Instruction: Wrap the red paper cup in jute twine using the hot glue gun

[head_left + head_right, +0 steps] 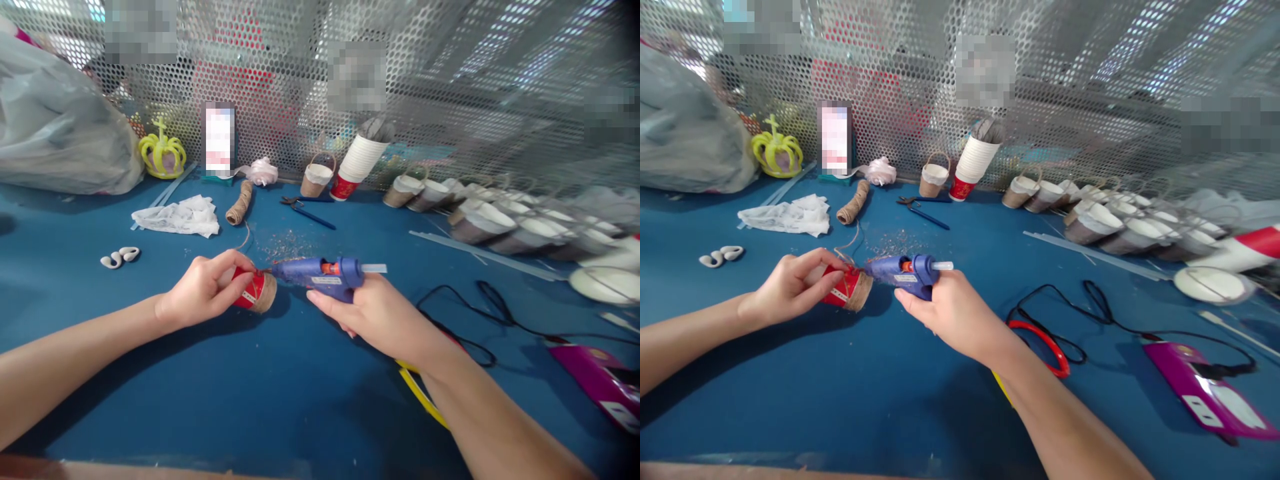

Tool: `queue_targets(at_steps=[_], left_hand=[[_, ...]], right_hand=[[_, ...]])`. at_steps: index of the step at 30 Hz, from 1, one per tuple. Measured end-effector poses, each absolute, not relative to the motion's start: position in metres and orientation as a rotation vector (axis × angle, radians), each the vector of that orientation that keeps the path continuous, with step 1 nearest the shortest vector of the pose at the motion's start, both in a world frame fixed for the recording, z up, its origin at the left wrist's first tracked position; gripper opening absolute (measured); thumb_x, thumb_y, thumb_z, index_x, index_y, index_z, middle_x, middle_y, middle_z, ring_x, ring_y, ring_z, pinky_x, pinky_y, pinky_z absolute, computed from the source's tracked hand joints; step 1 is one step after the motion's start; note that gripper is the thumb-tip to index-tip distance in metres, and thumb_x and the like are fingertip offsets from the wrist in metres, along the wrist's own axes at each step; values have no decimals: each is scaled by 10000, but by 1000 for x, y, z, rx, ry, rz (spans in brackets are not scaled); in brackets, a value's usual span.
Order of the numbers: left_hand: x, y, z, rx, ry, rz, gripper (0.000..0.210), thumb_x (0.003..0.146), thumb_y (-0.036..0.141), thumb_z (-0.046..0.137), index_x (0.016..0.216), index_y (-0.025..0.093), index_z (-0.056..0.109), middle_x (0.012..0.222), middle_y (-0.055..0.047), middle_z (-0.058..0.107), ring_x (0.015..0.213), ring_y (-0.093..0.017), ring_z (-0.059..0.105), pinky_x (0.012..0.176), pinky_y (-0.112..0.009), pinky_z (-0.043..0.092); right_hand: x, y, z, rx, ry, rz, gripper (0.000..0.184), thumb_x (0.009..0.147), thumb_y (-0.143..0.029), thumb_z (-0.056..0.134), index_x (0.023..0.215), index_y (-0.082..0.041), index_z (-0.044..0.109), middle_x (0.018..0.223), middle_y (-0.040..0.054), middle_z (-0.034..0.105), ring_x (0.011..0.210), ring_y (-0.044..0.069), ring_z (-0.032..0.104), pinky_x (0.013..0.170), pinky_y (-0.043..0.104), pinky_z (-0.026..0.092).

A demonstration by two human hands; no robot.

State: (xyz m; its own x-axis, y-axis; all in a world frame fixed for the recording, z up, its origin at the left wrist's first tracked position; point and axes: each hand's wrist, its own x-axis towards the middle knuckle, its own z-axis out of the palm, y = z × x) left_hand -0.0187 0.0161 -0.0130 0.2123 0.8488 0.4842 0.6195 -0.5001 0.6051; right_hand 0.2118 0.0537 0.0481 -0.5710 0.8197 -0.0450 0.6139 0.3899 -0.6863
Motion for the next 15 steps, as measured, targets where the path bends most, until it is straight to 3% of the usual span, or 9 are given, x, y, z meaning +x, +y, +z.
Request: queue_targets(at_steps=[5, 10, 15], left_hand=[[-19, 17, -12, 2105, 1436, 1116, 122, 846, 236, 487, 865, 144, 565, 588, 26, 600, 459, -57, 451, 464, -156, 383], [-17, 19, -10, 1954, 1507, 1059, 199, 848, 315, 476, 869, 143, 575, 783, -49, 677, 656, -125, 588, 582, -210, 451], [-14, 21, -6, 1853, 1561, 1030, 220, 836, 339, 475, 848, 145, 579, 727, -31, 669, 582, -112, 551, 532, -205, 434]], right_hand=[[214, 47, 51, -1263, -2369, 857, 301, 768, -265, 548, 492, -227, 433, 372, -58, 444, 371, 107, 426, 417, 245, 370], [217, 42, 50, -1203, -2434, 732, 269, 777, -271, 537, 523, -224, 461, 416, -48, 474, 384, 106, 424, 420, 234, 380], [218, 40, 50, -1155, -2470, 647, 141, 793, -267, 505, 689, -219, 587, 561, -11, 599, 468, 129, 510, 448, 233, 416]])
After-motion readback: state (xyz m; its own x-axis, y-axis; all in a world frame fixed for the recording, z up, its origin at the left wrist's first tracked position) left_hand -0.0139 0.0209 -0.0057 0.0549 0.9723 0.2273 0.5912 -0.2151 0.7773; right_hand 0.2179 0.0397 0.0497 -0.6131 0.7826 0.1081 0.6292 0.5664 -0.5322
